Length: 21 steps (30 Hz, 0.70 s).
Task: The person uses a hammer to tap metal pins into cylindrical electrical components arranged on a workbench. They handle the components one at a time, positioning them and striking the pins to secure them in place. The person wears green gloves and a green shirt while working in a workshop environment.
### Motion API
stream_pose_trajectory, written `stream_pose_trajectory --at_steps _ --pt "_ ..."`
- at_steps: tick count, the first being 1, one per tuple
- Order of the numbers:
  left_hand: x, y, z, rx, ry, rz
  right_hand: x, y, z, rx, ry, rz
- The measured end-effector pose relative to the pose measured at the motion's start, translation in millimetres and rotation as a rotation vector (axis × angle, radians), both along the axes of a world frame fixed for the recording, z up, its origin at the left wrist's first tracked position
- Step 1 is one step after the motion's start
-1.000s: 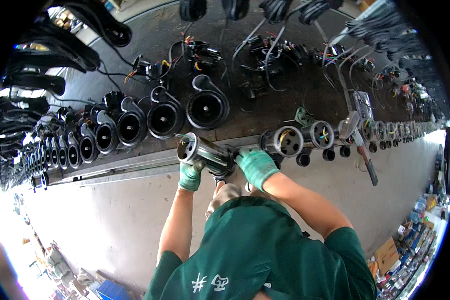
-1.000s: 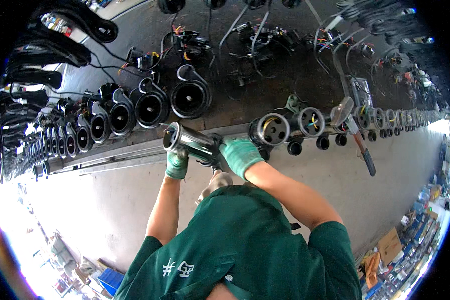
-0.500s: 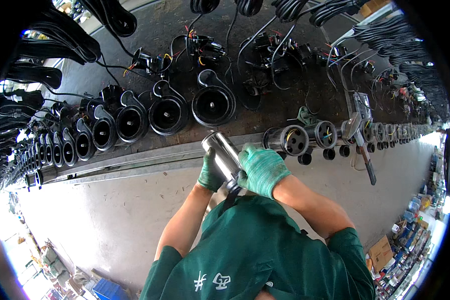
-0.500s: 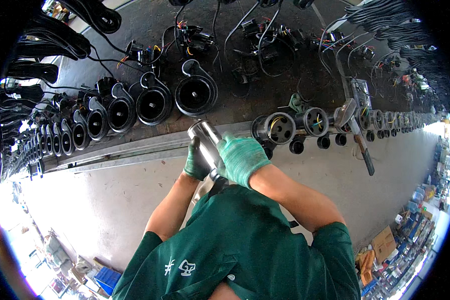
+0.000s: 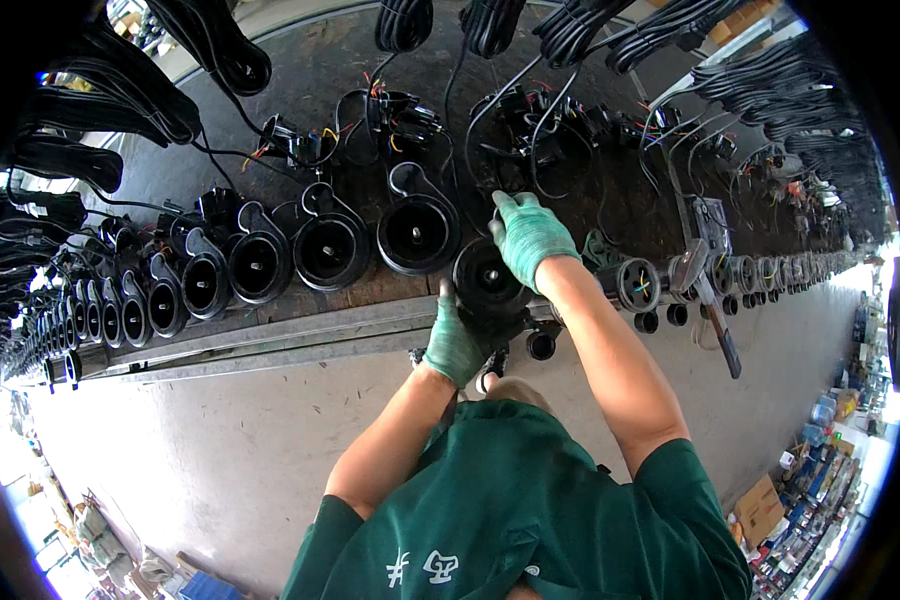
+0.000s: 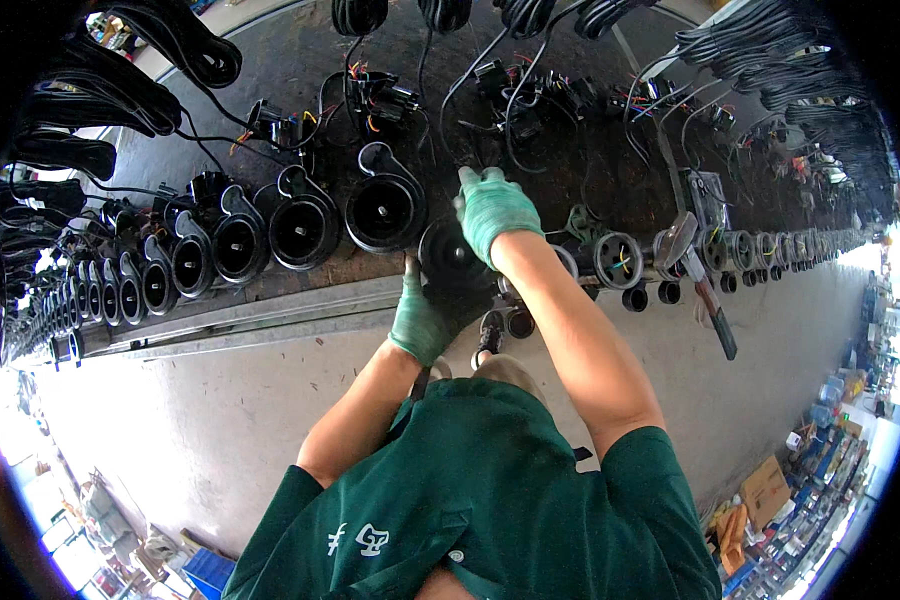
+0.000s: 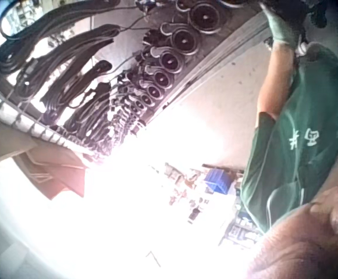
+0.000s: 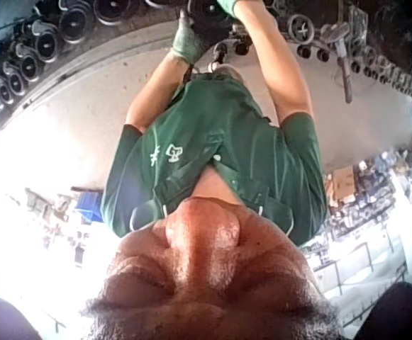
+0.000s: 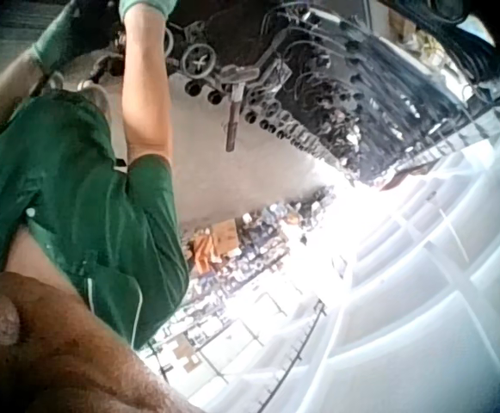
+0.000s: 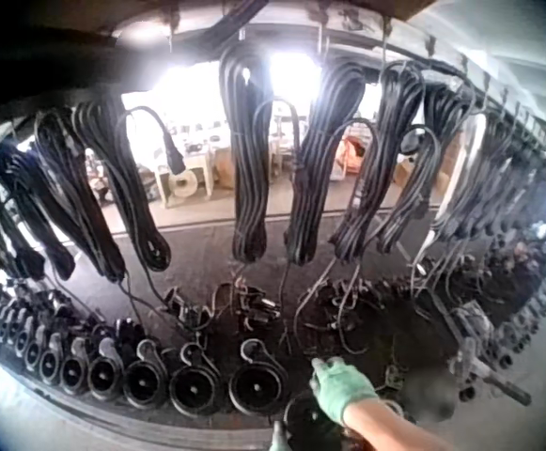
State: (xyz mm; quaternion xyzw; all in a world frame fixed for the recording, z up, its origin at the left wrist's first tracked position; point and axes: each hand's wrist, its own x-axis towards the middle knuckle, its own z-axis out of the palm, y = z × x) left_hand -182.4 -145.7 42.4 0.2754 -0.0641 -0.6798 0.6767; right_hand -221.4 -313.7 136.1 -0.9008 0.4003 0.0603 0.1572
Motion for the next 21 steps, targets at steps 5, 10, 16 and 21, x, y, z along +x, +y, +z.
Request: stream_pose_trajectory --at_steps 5,10,16,21 --pt "-5 -20 51 0.426 -0.026 0.154 -6 -25 -28 0.033 -0.129 0.133" --pt "-7 -36 38 0.449 0.020 0.193 -15 -23 -36 0.066 -0.187 0.220" --pt "-3 -71 15 0.300 0.042 0.351 -36 -26 -16 0.136 -0.224 0.266" --pt "10 -90 4 0.383 0.098 0.260 -53 -24 1 0.263 -0.215 0.140"
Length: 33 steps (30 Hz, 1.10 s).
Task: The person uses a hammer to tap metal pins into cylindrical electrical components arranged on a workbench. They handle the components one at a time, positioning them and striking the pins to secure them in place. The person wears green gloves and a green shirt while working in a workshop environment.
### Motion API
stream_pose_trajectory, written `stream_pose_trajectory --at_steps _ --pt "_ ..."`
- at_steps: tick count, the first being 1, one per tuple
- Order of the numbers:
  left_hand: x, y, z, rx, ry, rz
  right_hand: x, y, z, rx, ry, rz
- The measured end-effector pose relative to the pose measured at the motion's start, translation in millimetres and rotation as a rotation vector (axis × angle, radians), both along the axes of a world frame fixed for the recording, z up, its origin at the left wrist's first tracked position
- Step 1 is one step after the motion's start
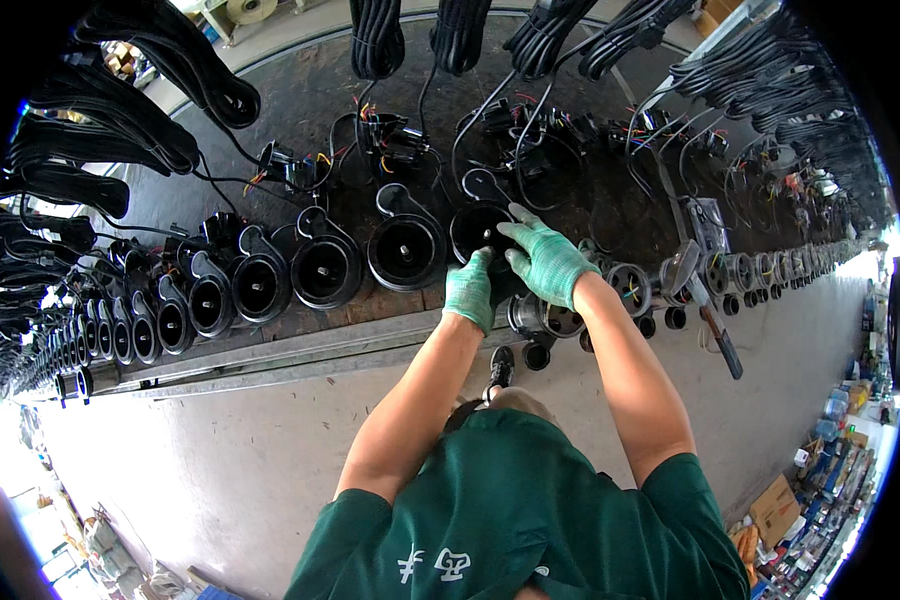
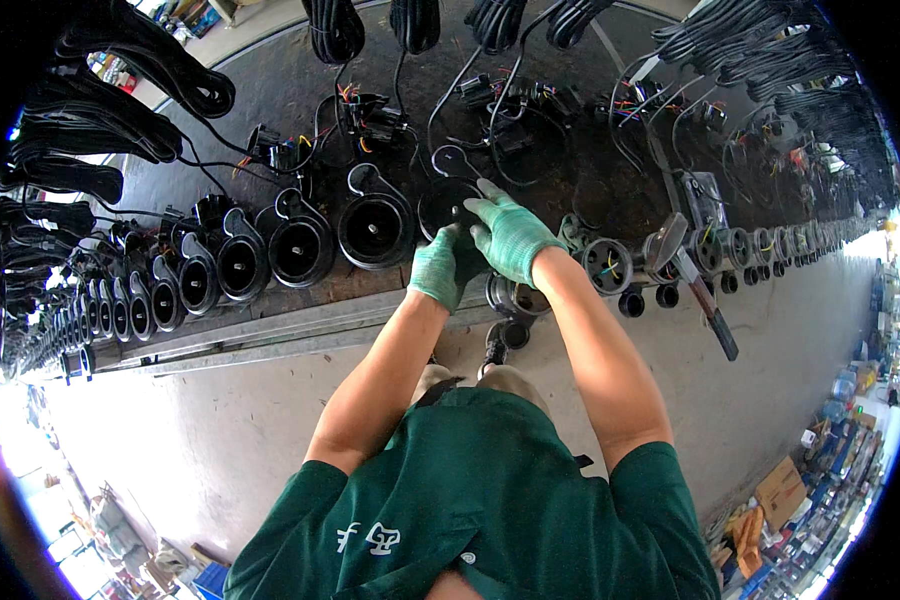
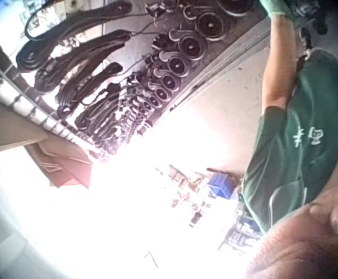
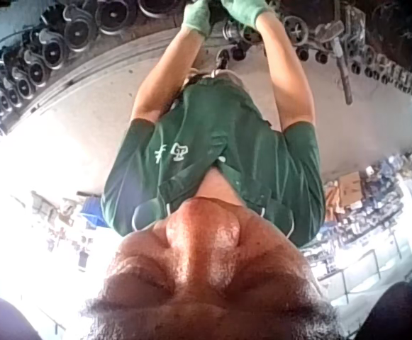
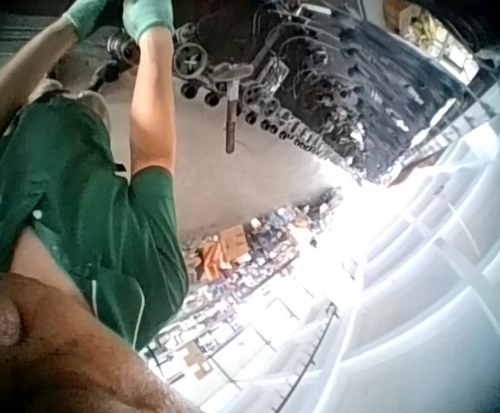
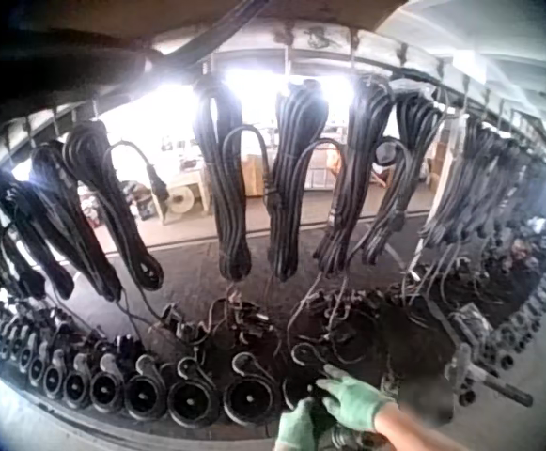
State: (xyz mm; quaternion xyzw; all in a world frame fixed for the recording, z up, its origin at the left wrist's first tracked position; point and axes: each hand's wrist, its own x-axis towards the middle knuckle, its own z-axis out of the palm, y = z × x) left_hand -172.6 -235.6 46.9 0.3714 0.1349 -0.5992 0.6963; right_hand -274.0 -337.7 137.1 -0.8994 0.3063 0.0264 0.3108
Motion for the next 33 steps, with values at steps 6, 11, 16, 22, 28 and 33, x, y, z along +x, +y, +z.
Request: stream_pose_trajectory --at_steps 6,11,16,22,28,33 --pt "-8 -3 9 -0.035 0.015 0.043 -38 7 19 0.005 -0.187 -0.027" --pt "1 8 10 0.036 -0.132 -0.056 -113 2 58 -0.041 -0.305 -0.165" --pt "19 54 58 0.306 -0.872 -0.756 -196 0 89 -0.213 -0.164 -0.153" --pt "5 49 200 0.208 -2.112 -1.891 -261 13 50 0.041 -0.201 -0.397" --pt "-88 56 346 0.069 -2.031 -1.987 -269 23 44 -0.083 0.045 -0.276" --pt "-140 60 360 -0.349 -2.160 -1.877 -280 28 42 -0.028 -0.118 -0.278"
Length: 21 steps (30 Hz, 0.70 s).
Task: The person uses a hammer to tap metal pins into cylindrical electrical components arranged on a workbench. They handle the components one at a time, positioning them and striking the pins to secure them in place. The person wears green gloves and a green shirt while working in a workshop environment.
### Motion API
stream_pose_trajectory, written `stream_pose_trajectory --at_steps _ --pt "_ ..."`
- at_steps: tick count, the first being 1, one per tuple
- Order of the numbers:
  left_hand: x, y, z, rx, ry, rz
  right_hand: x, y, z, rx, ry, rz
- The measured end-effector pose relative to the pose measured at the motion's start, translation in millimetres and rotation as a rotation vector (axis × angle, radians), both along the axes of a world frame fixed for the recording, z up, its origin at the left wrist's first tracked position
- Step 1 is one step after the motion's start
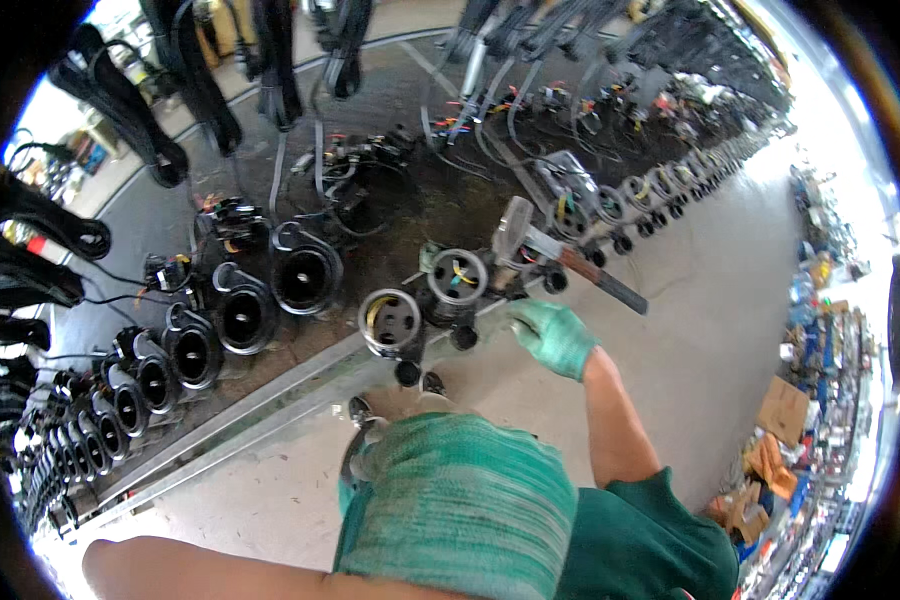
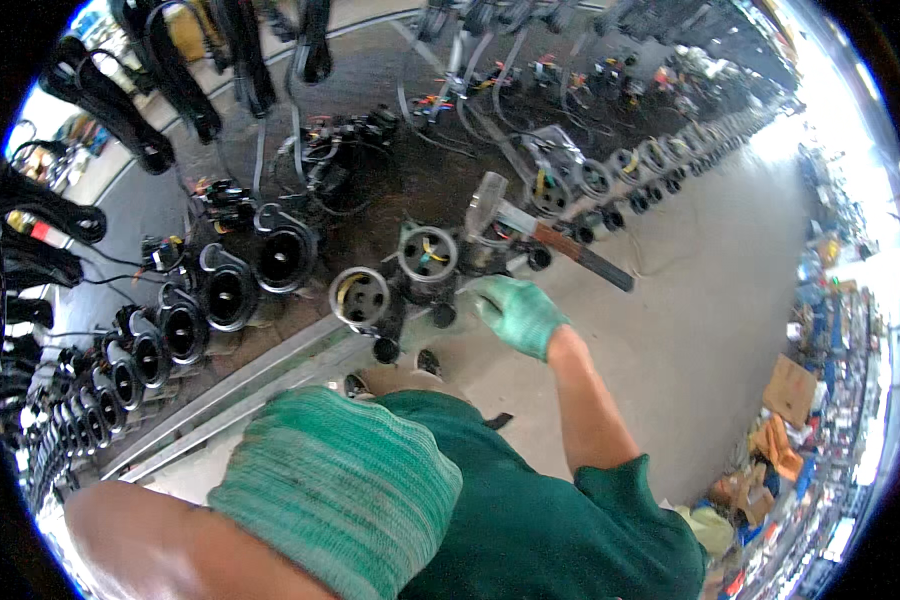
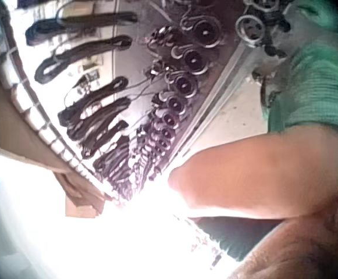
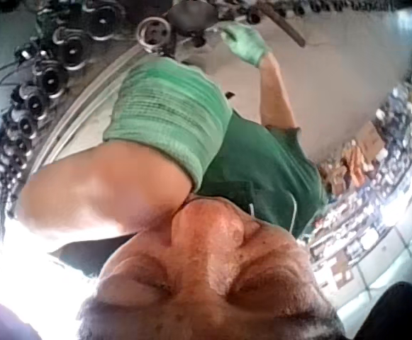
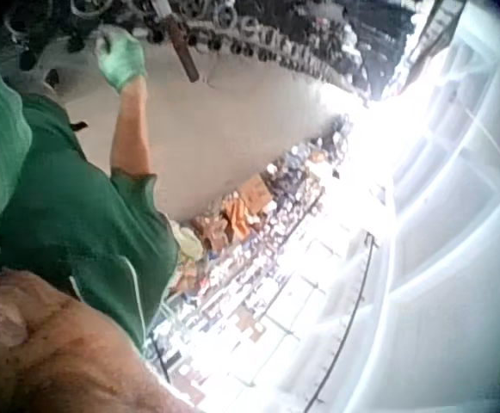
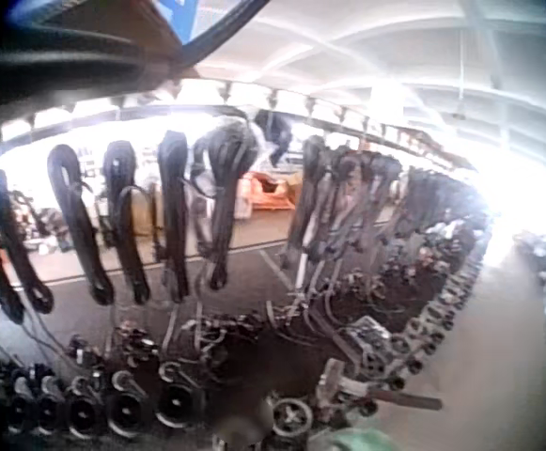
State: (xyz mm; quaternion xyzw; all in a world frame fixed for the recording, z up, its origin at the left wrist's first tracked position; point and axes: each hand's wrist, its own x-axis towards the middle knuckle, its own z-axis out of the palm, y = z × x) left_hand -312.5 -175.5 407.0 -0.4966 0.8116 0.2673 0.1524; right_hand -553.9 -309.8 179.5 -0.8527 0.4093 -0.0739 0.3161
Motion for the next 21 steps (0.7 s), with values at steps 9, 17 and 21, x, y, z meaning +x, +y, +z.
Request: stream_pose_trajectory --at_steps 9,17,21 --pt "-26 10 -13 -0.073 0.097 -0.181 -21 21 -13 0.019 0.077 -0.104" --pt "-33 17 -25 -0.104 0.140 -0.216 -24 25 -29 0.001 -0.027 -0.185" --pt "-36 22 -29 -0.132 0.207 -0.247 -47 17 -50 -0.107 -0.013 -0.188"
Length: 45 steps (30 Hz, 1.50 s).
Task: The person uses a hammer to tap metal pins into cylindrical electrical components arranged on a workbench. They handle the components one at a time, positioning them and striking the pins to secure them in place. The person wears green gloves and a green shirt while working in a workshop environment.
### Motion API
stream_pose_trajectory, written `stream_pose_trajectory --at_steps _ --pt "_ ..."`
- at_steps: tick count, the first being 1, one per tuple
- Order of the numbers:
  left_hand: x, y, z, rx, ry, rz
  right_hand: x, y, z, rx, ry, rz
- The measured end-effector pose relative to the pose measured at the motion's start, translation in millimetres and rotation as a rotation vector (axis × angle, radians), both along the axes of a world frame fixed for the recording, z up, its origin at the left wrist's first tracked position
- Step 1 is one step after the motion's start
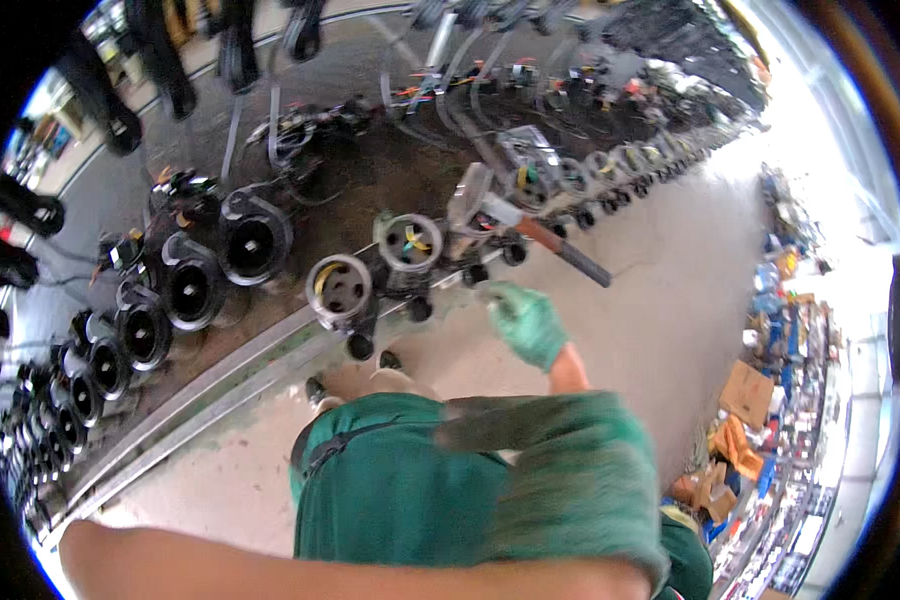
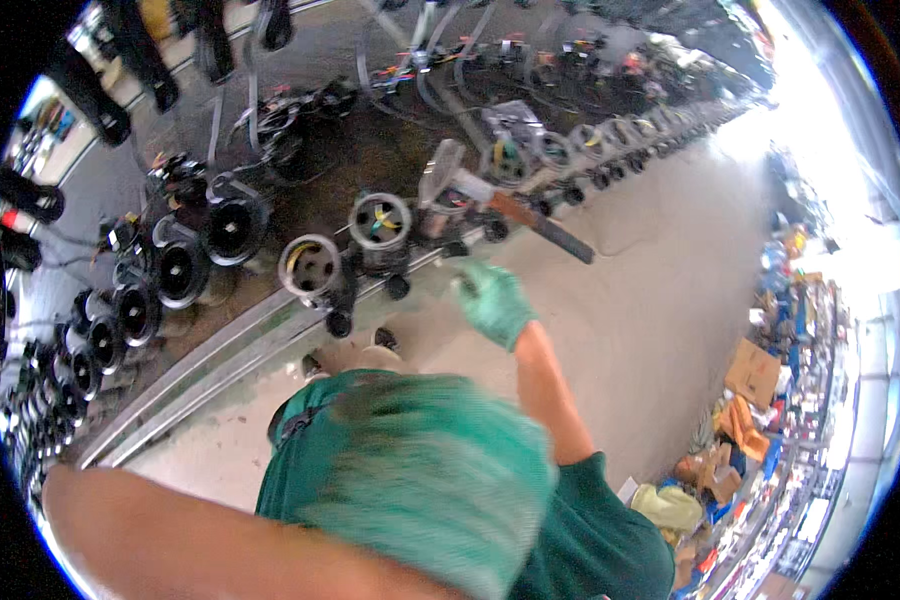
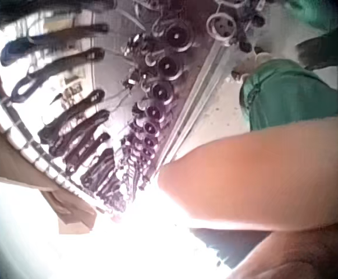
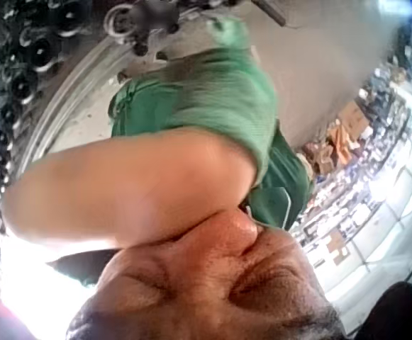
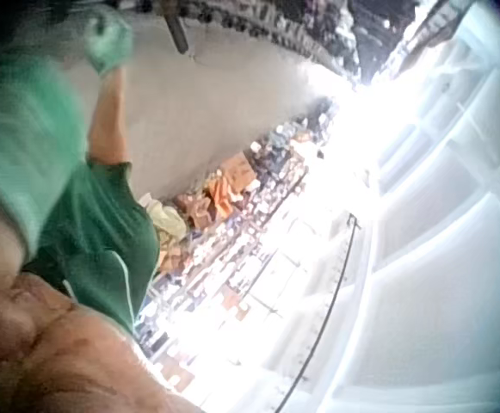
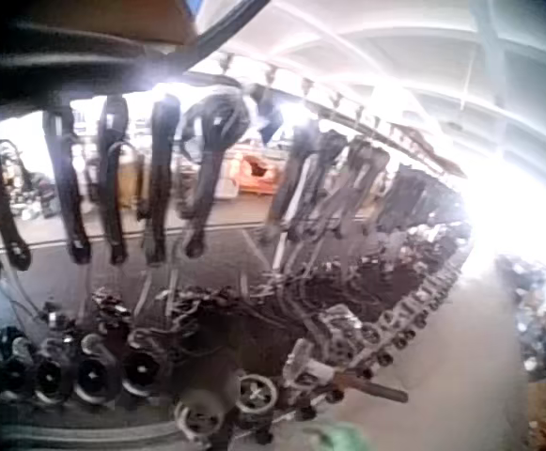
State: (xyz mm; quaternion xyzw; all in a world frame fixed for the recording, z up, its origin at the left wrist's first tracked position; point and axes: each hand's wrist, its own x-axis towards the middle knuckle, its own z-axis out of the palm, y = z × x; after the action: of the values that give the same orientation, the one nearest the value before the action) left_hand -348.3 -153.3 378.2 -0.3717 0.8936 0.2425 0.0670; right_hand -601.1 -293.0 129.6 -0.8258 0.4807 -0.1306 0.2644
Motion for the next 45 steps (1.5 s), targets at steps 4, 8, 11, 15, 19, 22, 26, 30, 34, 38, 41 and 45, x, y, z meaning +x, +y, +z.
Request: stream_pose_trajectory --at_steps 4,8,11,15,19,22,26,30,34,38,41,45 --pt "-1 17 -8 -0.006 0.080 -0.062 -29 -17 -3 -0.239 0.015 -0.165" --pt "1 29 -10 -0.006 0.098 -0.072 -32 -56 8 -0.315 0.129 -0.295" --pt "16 26 -11 0.001 0.081 -0.021 -25 -88 8 -0.298 0.254 -0.109" --pt "60 11 -36 0.129 -0.053 0.226 -22 -108 -17 -0.350 0.396 -0.045" --pt "124 -18 -143 0.183 -0.191 0.790 -28 -114 -22 -0.382 0.478 -0.149" --pt "133 -32 -205 -0.036 0.032 1.131 -37 -130 -25 -0.327 0.410 -0.130" --pt "119 -66 -233 -0.057 0.112 1.241 3 -94 27 -0.155 0.394 -0.148" --pt "111 -103 -218 0.212 -0.157 1.036 6 -31 15 0.050 -0.024 -0.136" --pt "124 -117 -232 0.137 -0.227 0.913 61 30 46 0.409 -0.117 -0.175" --pt "118 -119 -212 0.042 -0.277 0.784 75 60 27 0.503 -0.110 -0.115" --pt "118 -124 -197 -0.010 -0.328 0.632 87 67 34 0.568 -0.071 -0.134" --pt "133 -128 -214 -0.222 -0.156 0.529 101 64 63 0.337 -0.021 -0.063"
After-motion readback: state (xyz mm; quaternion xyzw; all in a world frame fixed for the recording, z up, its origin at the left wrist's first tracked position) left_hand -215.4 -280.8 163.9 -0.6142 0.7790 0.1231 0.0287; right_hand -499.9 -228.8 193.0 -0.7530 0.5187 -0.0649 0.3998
